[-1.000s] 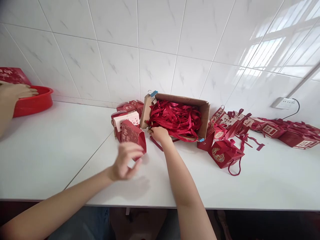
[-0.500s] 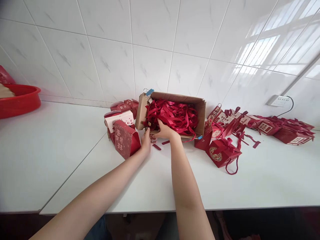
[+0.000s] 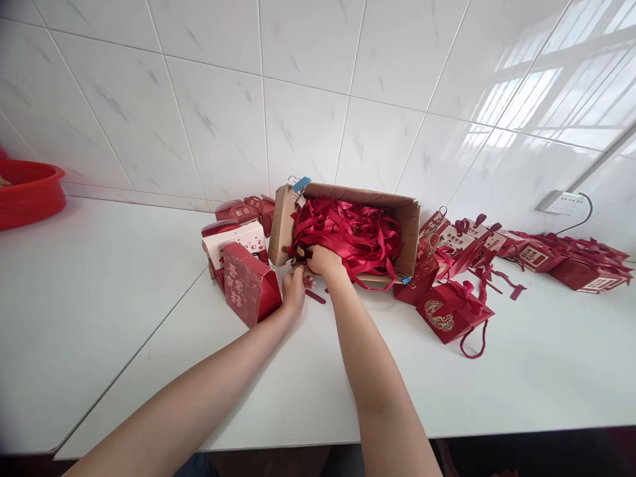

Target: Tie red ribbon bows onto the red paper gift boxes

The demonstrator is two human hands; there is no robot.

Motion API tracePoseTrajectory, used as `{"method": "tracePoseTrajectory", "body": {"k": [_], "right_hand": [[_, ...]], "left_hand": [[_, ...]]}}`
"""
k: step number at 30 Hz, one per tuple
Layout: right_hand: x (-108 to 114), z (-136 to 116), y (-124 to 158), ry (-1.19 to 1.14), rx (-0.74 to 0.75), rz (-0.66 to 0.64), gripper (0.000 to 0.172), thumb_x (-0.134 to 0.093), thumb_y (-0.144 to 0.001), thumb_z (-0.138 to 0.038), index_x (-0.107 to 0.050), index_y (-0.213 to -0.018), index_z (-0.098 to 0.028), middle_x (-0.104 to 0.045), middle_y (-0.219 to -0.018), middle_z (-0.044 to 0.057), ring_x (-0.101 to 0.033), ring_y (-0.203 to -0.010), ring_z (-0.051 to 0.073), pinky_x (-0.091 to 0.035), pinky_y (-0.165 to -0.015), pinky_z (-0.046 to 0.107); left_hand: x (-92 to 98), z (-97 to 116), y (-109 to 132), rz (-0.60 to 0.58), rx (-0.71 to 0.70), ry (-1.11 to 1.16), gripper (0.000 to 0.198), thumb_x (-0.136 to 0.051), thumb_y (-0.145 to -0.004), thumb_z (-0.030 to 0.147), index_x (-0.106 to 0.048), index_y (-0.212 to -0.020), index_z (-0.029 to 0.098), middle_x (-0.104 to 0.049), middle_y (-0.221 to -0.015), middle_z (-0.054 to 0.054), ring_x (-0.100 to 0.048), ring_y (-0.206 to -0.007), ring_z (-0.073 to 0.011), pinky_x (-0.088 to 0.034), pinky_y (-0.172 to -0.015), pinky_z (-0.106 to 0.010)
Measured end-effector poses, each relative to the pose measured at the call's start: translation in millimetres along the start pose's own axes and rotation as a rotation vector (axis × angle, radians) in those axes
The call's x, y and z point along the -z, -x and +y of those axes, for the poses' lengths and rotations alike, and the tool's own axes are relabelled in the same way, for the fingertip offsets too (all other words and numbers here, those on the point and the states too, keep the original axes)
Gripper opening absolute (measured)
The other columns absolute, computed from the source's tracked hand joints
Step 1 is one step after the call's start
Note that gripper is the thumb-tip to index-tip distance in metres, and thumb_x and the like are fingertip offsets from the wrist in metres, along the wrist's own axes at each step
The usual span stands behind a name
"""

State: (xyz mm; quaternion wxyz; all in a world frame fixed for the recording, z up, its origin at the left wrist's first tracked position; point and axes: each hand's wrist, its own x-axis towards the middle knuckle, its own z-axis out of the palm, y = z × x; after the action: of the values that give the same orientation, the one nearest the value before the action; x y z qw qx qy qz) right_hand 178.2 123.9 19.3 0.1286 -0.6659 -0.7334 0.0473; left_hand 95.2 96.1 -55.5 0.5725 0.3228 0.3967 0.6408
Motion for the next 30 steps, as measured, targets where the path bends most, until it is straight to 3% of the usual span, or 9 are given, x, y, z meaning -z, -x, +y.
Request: {"method": "tracePoseTrajectory", "body": {"k": [7,16,22,27,30], "right_hand": [[-0.5,-2.8,-31.4,0.132,-0.163,0.104,0.025,-0.056,-0.084,-0.020,-0.071,-0.103,-0.013,-0.071,-0.100,0.017,-0.067,-0.091,0.026,-0.050,-0.079,0.032],[-15.4,-12.0,-44.4,0.234,-0.276,0.206,0.030,-0.045,-0.087,-0.009,-0.069,-0.105,-0.009,-0.070,-0.099,0.021,-0.066,-0.097,0.028,-0.049,-0.083,0.034],[-12.4,-6.3,-41.4,0.240,-0.194,0.155,0.027,-0.050,-0.086,-0.013,-0.069,-0.105,-0.009,-0.069,-0.103,0.020,-0.065,-0.099,0.027,-0.047,-0.086,0.033],[-5.3,10.8,-25.8,0.171,-0.052,0.037,0.025,-0.052,-0.089,-0.026,-0.070,-0.104,-0.019,-0.073,-0.097,0.010,-0.067,-0.082,0.018,-0.048,-0.074,0.023],[-2.8,18.3,-18.6,0.141,0.006,-0.007,0.027,-0.050,-0.090,-0.027,-0.069,-0.108,-0.023,-0.073,-0.099,0.006,-0.067,-0.082,0.016,-0.047,-0.074,0.021]], "left_hand": [[-0.1,0.4,3.0,0.027,0.021,0.003,0.013,-0.052,-0.072,0.027,-0.044,-0.066,0.019,-0.050,-0.050,0.004,-0.052,-0.043,-0.0098,-0.043,-0.044,-0.021],[-2.3,3.5,4.1,0.035,0.021,0.020,0.017,-0.052,-0.071,0.027,-0.046,-0.058,0.018,-0.049,-0.046,0.003,-0.049,-0.041,-0.0095,-0.040,-0.043,-0.021],[-2.5,1.7,1.9,0.055,0.052,0.031,0.017,-0.052,-0.073,0.026,-0.047,-0.059,0.018,-0.050,-0.047,0.003,-0.049,-0.041,-0.0099,-0.041,-0.044,-0.022],[-2.6,1.1,-0.7,0.059,0.078,0.037,0.015,-0.052,-0.074,0.026,-0.049,-0.062,0.018,-0.051,-0.049,0.003,-0.050,-0.042,-0.0109,-0.041,-0.043,-0.023],[-2.9,1.3,-2.0,0.061,0.083,0.042,0.016,-0.052,-0.075,0.026,-0.047,-0.061,0.019,-0.049,-0.048,0.003,-0.049,-0.042,-0.0112,-0.039,-0.042,-0.022]]}}
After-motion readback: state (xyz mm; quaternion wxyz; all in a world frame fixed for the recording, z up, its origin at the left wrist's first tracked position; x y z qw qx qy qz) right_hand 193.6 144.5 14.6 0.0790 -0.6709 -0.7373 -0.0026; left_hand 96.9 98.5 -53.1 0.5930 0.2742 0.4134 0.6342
